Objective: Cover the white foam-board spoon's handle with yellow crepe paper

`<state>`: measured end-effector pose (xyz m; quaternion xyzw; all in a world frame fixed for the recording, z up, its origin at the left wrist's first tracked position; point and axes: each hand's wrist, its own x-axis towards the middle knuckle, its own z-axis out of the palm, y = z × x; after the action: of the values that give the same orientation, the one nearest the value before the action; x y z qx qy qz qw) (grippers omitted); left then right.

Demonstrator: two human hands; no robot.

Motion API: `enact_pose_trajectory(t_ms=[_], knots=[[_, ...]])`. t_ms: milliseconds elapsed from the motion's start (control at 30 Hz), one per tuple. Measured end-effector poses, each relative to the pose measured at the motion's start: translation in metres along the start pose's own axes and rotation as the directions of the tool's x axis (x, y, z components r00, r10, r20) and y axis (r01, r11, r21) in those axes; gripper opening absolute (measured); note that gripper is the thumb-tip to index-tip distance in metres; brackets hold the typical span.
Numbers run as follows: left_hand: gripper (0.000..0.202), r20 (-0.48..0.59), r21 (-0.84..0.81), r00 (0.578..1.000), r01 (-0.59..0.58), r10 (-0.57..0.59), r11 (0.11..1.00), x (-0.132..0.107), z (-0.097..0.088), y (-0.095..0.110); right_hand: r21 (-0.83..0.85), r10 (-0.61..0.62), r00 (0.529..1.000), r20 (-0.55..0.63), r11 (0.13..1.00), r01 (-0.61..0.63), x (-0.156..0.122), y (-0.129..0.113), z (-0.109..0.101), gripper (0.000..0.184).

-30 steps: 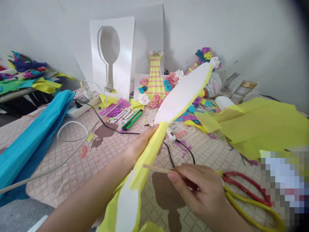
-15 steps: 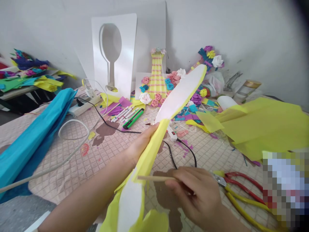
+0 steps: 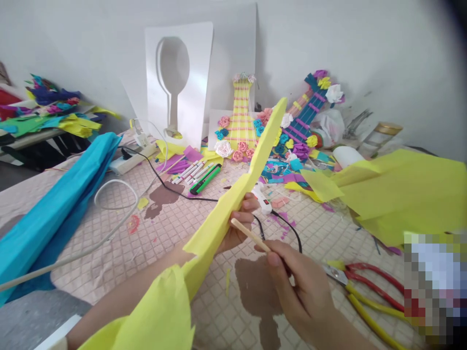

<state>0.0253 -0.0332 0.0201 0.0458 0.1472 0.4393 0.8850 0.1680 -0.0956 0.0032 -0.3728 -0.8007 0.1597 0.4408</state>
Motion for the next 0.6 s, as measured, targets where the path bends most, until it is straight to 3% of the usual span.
enact_pose_trajectory(t_ms=[133, 300, 467, 600], knots=[[0.037, 0.022, 0.063, 0.999, 0.025, -0.027, 0.998, 0.001, 0.001, 0.000, 0.016, -0.012, 0.999, 0.043, 1.000, 0.011, -0.002, 0.000, 0.002, 0.013], [0.026, 0.067, 0.180, 0.997, -0.040, 0.028, 0.983, 0.005, -0.004, 0.006, -0.017, -0.098, 0.995, 0.032, 0.995, 0.098, 0.000, -0.006, -0.002, 0.015], [0.025, -0.003, 0.361, 0.999, -0.045, 0.049, 0.932, 0.006, 0.001, 0.008, -0.043, -0.162, 0.985, 0.066, 0.985, 0.165, 0.002, -0.007, -0.007, 0.016], [0.027, 0.005, 0.442, 0.990, -0.131, 0.143, 0.887, 0.003, 0.009, 0.007, -0.117, -0.161, 0.986, 0.045, 0.979, 0.166, 0.004, 0.000, -0.012, 0.017]])
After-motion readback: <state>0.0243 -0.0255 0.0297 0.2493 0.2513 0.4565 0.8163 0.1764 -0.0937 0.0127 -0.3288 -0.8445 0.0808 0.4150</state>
